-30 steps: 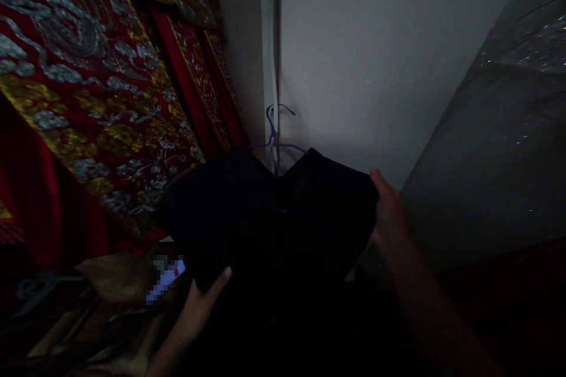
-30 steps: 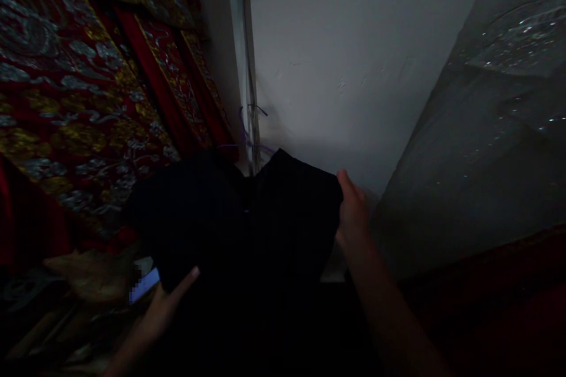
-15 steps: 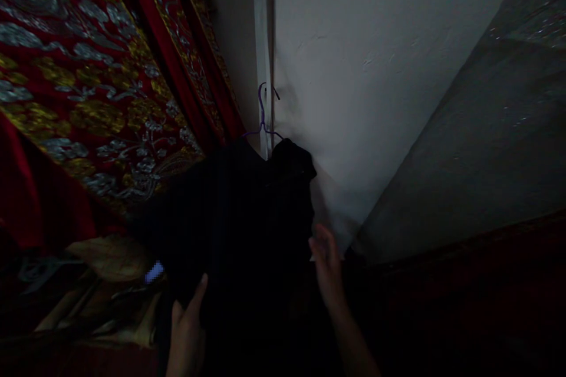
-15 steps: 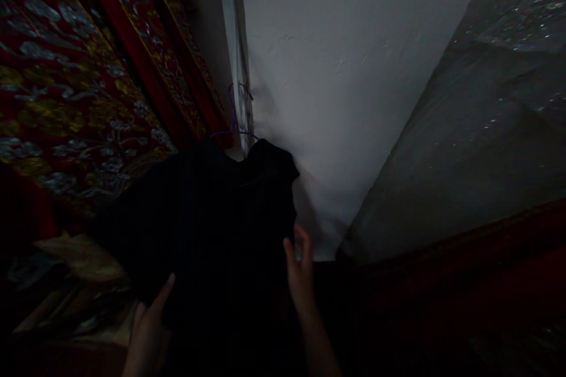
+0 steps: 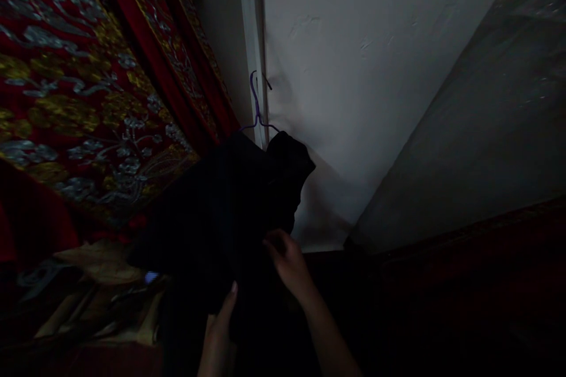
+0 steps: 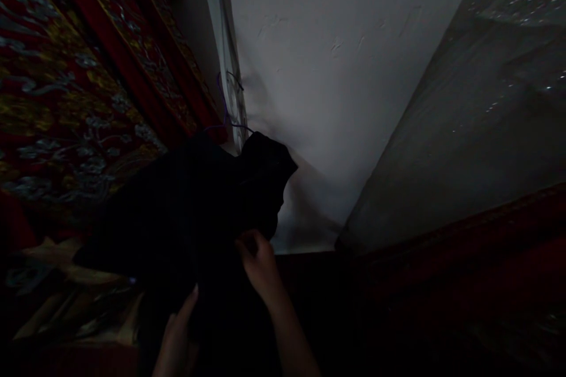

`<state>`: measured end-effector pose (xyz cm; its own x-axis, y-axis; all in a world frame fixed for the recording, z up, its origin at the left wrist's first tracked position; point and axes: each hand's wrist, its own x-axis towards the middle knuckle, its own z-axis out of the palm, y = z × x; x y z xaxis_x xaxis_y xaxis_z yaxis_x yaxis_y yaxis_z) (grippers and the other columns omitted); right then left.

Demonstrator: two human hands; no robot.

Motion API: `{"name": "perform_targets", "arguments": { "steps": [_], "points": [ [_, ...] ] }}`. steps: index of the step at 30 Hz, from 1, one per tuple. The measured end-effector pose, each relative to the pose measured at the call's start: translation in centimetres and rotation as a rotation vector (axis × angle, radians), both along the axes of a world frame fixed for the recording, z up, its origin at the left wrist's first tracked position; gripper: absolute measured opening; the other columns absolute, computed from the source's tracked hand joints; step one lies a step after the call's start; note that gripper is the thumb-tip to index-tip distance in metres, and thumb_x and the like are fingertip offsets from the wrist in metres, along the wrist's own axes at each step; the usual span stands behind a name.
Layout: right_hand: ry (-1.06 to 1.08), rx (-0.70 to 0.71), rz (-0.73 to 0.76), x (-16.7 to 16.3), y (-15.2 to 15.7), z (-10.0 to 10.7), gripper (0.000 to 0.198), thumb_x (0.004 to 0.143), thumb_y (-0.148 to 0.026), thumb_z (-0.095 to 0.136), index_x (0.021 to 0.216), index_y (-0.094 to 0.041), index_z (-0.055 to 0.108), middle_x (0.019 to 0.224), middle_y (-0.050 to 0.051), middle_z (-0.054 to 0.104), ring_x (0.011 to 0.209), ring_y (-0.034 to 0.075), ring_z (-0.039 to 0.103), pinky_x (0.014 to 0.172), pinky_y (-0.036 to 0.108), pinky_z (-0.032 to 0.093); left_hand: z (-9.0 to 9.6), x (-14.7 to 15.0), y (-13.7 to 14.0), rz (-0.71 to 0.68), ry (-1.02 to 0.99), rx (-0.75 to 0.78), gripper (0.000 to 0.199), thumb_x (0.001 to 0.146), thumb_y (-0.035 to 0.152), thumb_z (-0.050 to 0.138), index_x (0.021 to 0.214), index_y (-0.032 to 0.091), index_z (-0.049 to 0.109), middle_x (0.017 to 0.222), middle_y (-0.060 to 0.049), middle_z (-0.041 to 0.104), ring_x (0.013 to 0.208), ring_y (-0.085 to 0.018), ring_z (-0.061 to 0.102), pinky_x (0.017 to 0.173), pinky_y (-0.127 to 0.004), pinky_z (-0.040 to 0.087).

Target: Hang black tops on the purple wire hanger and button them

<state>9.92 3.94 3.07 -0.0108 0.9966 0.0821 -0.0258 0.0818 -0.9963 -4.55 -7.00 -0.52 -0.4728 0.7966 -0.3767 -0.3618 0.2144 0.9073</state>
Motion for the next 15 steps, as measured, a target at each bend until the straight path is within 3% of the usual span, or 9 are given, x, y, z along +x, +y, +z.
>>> {"name": "perform_targets", "arguments": {
  "steps": [2,4,6,9,13,15],
  "points": [
    [0.041,-0.011,-0.016,-1.2,-0.5,-0.3,0.024,0.084,-0.044,0.064,0.086,-0.02,0.067,0.086,0.005,0.071,0.086,0.024,0.067,0.081,0.035,0.049,1.1,0.9,-0.3,-0.009,-0.18,-0.117,0.026,0.079,0.04,0.078,0.09,0.017,0.079,0.078,-0.01,0.079,0.101,-0.034,0.076,0.101,-0.049,0.057],
    [0.066,0.002,0.02,-1.9,-0.7,-0.4,0.023,0.084,-0.043,0.061,0.081,-0.02,0.065,0.082,0.004,0.069,0.082,0.022,0.065,0.077,0.033,0.048,1.7,1.3,-0.6,-0.069,-0.237,-0.15,0.028,0.078,0.041,0.08,0.09,0.016,0.08,0.08,-0.01,0.079,0.103,-0.035,0.076,0.101,-0.05,0.057],
    [0.084,0.013,0.069,-2.0,-0.6,-0.1,0.021,0.083,-0.041,0.062,0.079,-0.02,0.063,0.079,0.003,0.068,0.078,0.02,0.063,0.073,0.031,0.046,1.6,1.3,-0.8,-0.07,-0.096,-0.087,0.03,0.078,0.044,0.081,0.092,0.018,0.081,0.084,-0.01,0.079,0.103,-0.034,0.075,0.102,-0.05,0.056],
    [0.109,0.008,0.01,-1.5,-0.7,0.4,0.021,0.081,-0.04,0.064,0.075,-0.02,0.062,0.075,0.001,0.065,0.074,0.018,0.06,0.069,0.029,0.045,0.4,0.5,-0.7,0.03,0.132,0.033,0.031,0.08,0.048,0.079,0.094,0.021,0.08,0.089,-0.009,0.079,0.107,-0.034,0.073,0.103,-0.051,0.056],
    [0.208,-0.095,-0.079,0.0,-1.3,0.8,0.032,0.075,-0.05,0.072,0.071,-0.02,0.061,0.062,-0.001,0.061,0.059,0.015,0.054,0.058,0.027,0.039,-0.5,-1.6,-0.2,0.115,0.218,0.105,0.038,0.092,0.045,0.069,0.119,0.018,0.069,0.121,-0.011,0.071,0.115,-0.028,0.067,0.099,-0.051,0.056],
    [0.28,-0.144,-0.088,0.8,-1.7,1.1,0.033,0.072,-0.05,0.076,0.07,-0.02,0.063,0.061,-0.001,0.061,0.056,0.013,0.053,0.055,0.026,0.038,-0.3,-2.7,0.1,0.156,0.253,0.13,0.036,0.094,0.04,0.068,0.123,0.019,0.066,0.127,-0.011,0.066,0.116,-0.027,0.065,0.099,-0.049,0.055]
  ]
}}
